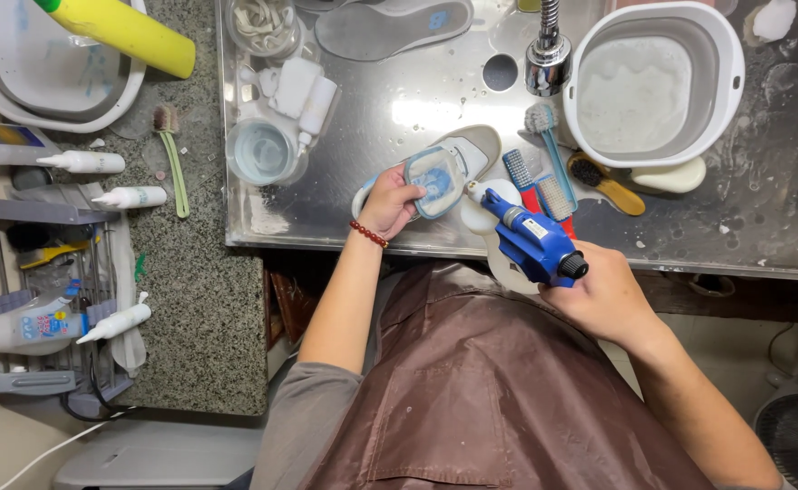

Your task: The person cleans a white and blue sneaker at a stainless steel sink. They use a blue handheld spray gun to apply a cleaning solution to the shoe's upper and sole. The person then rinses the shoe thoroughly under running water from the faucet, scrubbing the surface with their hands. Finally, they use the spray gun again to apply more solution to the shoe.

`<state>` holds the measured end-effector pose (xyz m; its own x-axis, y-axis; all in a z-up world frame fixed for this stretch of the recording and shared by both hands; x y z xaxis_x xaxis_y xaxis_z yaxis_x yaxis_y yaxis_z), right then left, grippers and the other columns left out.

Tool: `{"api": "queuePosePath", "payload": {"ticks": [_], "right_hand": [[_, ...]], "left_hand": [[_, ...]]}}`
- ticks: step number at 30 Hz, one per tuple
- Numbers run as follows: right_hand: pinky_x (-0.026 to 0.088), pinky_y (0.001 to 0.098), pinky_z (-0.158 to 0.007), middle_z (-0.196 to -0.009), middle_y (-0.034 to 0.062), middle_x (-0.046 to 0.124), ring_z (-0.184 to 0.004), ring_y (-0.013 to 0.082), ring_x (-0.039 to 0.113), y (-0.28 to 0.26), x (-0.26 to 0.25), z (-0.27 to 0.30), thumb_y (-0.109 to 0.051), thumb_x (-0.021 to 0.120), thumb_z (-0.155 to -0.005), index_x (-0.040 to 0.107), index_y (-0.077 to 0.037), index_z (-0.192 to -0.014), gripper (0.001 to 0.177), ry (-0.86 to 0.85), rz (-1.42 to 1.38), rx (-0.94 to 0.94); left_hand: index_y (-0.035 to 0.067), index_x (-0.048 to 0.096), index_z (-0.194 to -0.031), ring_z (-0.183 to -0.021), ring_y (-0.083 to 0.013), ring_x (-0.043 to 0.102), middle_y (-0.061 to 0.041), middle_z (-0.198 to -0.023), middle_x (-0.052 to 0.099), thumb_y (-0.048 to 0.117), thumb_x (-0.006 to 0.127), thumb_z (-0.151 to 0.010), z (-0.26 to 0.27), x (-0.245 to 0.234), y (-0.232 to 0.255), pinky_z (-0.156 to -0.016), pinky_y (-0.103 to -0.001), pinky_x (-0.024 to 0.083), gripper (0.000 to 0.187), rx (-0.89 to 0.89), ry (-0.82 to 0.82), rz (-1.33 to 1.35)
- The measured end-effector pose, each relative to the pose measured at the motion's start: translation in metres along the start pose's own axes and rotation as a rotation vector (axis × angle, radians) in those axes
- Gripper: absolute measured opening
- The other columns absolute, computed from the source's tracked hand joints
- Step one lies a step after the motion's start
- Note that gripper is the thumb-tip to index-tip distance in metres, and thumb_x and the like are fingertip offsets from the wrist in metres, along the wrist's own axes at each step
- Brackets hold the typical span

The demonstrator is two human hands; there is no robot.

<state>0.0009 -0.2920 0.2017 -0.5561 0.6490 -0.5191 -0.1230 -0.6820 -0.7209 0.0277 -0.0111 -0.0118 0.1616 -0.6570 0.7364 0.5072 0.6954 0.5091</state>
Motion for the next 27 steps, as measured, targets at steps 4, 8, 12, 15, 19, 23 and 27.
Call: {"api": "queuePosePath", "payload": {"ticks": [4,8,12,15,19,23,27], "right_hand": [[0.053,0.0347,-0.071,-0.081,0.0126,0.072,-0.070,0.0257,0.067,-0.003,0.000,0.000,-0.011,0.075,-0.067,0.069,-0.004,-0.096,0.030,0.007,-0.025,-0.024],[0.053,0.0345,-0.071,-0.082,0.0124,0.071,-0.070,0.0250,0.067,-0.003,0.000,-0.001,-0.011,0.075,-0.066,0.068,-0.003,-0.095,0.031,0.007,-0.014,-0.048],[0.053,0.0348,-0.070,-0.081,0.0125,0.071,-0.069,0.0255,0.066,-0.001,0.001,-0.001,-0.011,0.076,-0.066,0.067,-0.003,-0.094,0.030,-0.002,-0.003,-0.030],[0.053,0.0346,-0.070,-0.080,0.0128,0.071,-0.068,0.0252,0.067,0.005,0.003,-0.001,-0.011,0.076,-0.067,0.068,-0.003,-0.094,0.029,0.001,0.004,-0.009],[0.053,0.0338,-0.071,-0.081,0.0127,0.072,-0.069,0.0247,0.067,0.002,0.000,0.001,-0.011,0.077,-0.066,0.070,-0.004,-0.098,0.033,0.017,-0.022,-0.007],[0.052,0.0309,-0.073,-0.087,0.0094,0.073,-0.074,0.0173,0.068,-0.005,-0.002,0.005,-0.010,0.076,-0.067,0.071,-0.006,-0.104,0.037,0.057,-0.070,-0.082],[0.053,0.0283,-0.074,-0.084,0.0055,0.072,-0.076,0.0127,0.064,0.009,0.003,0.002,-0.005,0.077,-0.067,0.070,-0.005,-0.098,0.032,0.055,-0.127,-0.201]], "left_hand": [[-0.010,0.053,-0.137,-0.116,-0.0268,0.067,-0.019,-0.128,0.066,-0.015,0.055,-0.087,0.000,0.000,0.001,-0.106,-0.041,0.054,0.051,-0.008,0.001,0.002],[-0.010,0.053,-0.137,-0.117,-0.0269,0.067,-0.019,-0.128,0.066,-0.015,0.055,-0.087,-0.001,-0.002,0.000,-0.106,-0.041,0.054,0.051,-0.004,-0.004,0.012],[-0.010,0.053,-0.137,-0.117,-0.0265,0.067,-0.019,-0.128,0.066,-0.015,0.055,-0.087,-0.003,-0.004,-0.001,-0.106,-0.041,0.054,0.050,-0.005,-0.009,0.025],[-0.009,0.053,-0.137,-0.116,-0.0262,0.067,-0.018,-0.127,0.066,-0.015,0.056,-0.088,-0.006,-0.010,-0.003,-0.105,-0.041,0.054,0.050,-0.005,-0.007,0.027],[-0.010,0.054,-0.136,-0.115,-0.0264,0.068,-0.019,-0.127,0.066,-0.015,0.056,-0.089,-0.011,-0.016,-0.004,-0.105,-0.041,0.055,0.048,0.004,-0.008,0.038],[-0.009,0.054,-0.136,-0.115,-0.0265,0.068,-0.019,-0.127,0.066,-0.015,0.056,-0.090,-0.014,-0.019,0.006,-0.106,-0.041,0.055,0.046,0.070,0.024,0.052],[-0.002,0.053,-0.138,-0.111,-0.0242,0.068,-0.017,-0.125,0.066,-0.011,0.061,-0.089,-0.026,0.000,0.032,-0.099,-0.039,0.057,0.051,0.226,0.215,-0.118]]}}
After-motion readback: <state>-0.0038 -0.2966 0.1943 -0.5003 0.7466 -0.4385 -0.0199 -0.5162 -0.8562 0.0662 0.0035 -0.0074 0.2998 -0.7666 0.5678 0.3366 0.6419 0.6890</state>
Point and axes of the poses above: each hand's wrist, its own z-axis away from the middle knuckle, its own x-axis out of the palm, y = z × x, the point moved 4 cm from there along -z, towards the middle knuckle
